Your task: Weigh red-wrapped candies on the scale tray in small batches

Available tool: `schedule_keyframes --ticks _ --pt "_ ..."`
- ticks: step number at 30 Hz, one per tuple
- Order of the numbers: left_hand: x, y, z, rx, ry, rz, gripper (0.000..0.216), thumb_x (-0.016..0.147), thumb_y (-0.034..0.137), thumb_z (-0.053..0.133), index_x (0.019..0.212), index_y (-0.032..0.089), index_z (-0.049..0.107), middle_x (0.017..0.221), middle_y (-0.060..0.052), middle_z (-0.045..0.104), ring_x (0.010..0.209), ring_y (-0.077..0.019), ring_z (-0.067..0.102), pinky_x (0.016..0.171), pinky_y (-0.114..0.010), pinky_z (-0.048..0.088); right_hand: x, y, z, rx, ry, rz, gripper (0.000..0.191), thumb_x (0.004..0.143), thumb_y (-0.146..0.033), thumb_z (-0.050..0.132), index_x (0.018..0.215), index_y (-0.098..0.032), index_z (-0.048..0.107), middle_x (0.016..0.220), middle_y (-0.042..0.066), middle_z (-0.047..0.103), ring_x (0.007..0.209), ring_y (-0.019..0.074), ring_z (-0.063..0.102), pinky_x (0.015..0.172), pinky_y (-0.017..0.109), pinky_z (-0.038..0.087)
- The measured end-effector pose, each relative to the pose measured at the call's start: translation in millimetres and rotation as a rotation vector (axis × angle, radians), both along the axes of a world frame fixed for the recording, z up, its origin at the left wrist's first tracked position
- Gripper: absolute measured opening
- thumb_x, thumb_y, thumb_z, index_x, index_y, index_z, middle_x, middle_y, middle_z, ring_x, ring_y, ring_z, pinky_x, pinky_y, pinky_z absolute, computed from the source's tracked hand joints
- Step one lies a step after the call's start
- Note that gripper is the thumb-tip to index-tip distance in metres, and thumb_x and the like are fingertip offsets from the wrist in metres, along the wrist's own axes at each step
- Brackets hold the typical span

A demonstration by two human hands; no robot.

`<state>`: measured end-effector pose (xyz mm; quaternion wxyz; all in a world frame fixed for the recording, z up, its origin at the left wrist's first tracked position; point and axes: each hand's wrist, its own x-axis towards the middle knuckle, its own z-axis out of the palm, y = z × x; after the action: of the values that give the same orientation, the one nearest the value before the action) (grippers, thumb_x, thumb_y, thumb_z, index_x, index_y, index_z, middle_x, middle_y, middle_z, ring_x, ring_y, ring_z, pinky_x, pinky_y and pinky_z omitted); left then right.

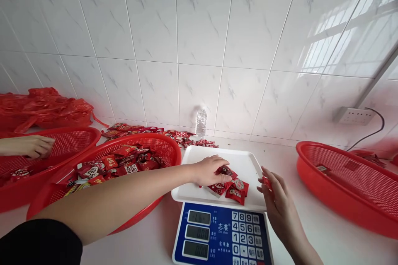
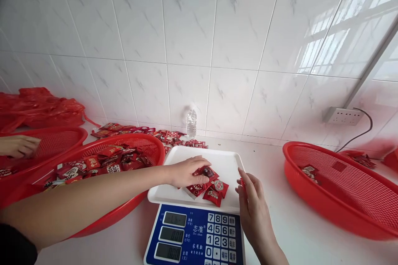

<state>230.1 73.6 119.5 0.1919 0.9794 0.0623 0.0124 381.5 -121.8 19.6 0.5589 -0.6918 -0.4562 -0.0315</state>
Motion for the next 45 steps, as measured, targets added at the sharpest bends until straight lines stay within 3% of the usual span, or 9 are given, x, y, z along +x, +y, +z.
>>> schedule_keyframes --ticks 4,8,11,16,25,33,37,40,45 --pt "-14 2 -1.1 0.004 -0.010 0.033 0.041 0.094 0.045 0.050 0.122 0.017 0.059 0.119 -0.011 0.063 0.119 -0.0259 0.051 0.102 -0.038 0.039 -6 -4 2.5 0.041 0.124 -0.075 0.040 0.090 -0.047 0.055 0.121 -0.025 0.046 0.103 0.007 0.072 0.083 0.0207 0.072 0.067 0.034 0.060" --pt "-24 -1 -4.9 -0.025 -0.007 0.069 0.047 0.093 0.050 0.050 0.128 0.020 0.056 0.129 -0.011 0.060 0.127 -0.0281 0.046 0.106 -0.042 0.036 -10 -8 8.7 0.039 -0.098 -0.157 0.025 0.088 -0.046 0.059 0.103 -0.025 0.061 0.096 0.005 0.073 0.071 0.0180 0.070 0.060 0.029 0.058" --pt "-28 -7 -5.5 -0.025 0.013 0.080 0.055 0.092 0.051 0.051 0.135 0.017 0.051 0.139 -0.013 0.053 0.134 -0.0306 0.039 0.111 -0.046 0.031 -12 -7 10.6 0.062 -0.315 -0.084 0.024 0.094 -0.034 0.052 0.114 -0.029 0.064 0.108 0.005 0.069 0.088 0.0182 0.069 0.067 0.027 0.058" --pt "-30 -16 -1.7 -0.023 0.059 0.097 0.072 0.088 0.054 0.055 0.146 0.015 0.037 0.150 -0.018 0.039 0.141 -0.0330 0.029 0.113 -0.050 0.027 -15 -1 4.4 -0.047 -0.441 -0.001 0.046 0.099 -0.023 0.040 0.144 -0.036 0.039 0.141 0.005 0.051 0.120 0.0198 0.059 0.085 0.031 0.058" --pt "-22 -20 -10.6 -0.085 0.095 0.117 0.096 0.080 0.070 0.053 0.153 0.018 0.018 0.161 -0.017 0.013 0.147 -0.0354 0.007 0.115 -0.059 0.015 -15 -4 5.3 -0.060 -0.382 0.034 0.035 0.098 -0.029 0.045 0.131 -0.031 0.055 0.140 0.004 0.054 0.120 0.0211 0.059 0.091 0.034 0.057" --pt "-29 -27 7.0 -0.158 -0.045 0.174 0.076 0.091 0.062 0.045 0.150 0.019 0.027 0.158 -0.015 0.025 0.146 -0.0304 0.021 0.117 -0.048 0.023 -15 -4 6.8 -0.100 -0.297 0.114 0.037 0.096 -0.035 0.048 0.133 -0.032 0.054 0.141 0.005 0.052 0.122 0.0235 0.057 0.071 0.028 0.063" --pt "-72 -50 20.4 -0.343 -0.285 0.314 0.059 0.097 0.054 0.039 0.148 0.028 0.030 0.154 -0.008 0.036 0.142 -0.0255 0.033 0.114 -0.044 0.034 -15 -4 4.2 -0.172 -0.394 0.097 0.048 0.093 -0.043 0.054 0.140 -0.035 0.046 0.149 0.004 0.043 0.131 0.0280 0.048 0.090 0.041 0.058" --pt "-111 -72 2.3 -0.370 -0.570 0.364 0.049 0.098 0.046 0.042 0.145 0.032 0.035 0.148 -0.005 0.046 0.136 -0.0235 0.042 0.112 -0.039 0.040 -16 -3 4.6 -0.243 -0.485 0.084 0.058 0.090 -0.049 0.055 0.145 -0.038 0.038 0.155 0.003 0.032 0.141 0.0333 0.032 0.102 0.054 0.046" --pt "-141 -84 -68.1 -0.095 -0.899 0.300 0.051 0.096 0.033 0.046 0.146 0.031 0.034 0.141 -0.009 0.054 0.130 -0.0267 0.050 0.105 -0.039 0.047 -24 12 24.5 -0.425 -0.520 0.208 0.069 0.090 -0.058 0.050 0.151 -0.042 0.023 0.161 0.002 0.017 0.146 0.0350 0.011 0.109 0.061 0.031"
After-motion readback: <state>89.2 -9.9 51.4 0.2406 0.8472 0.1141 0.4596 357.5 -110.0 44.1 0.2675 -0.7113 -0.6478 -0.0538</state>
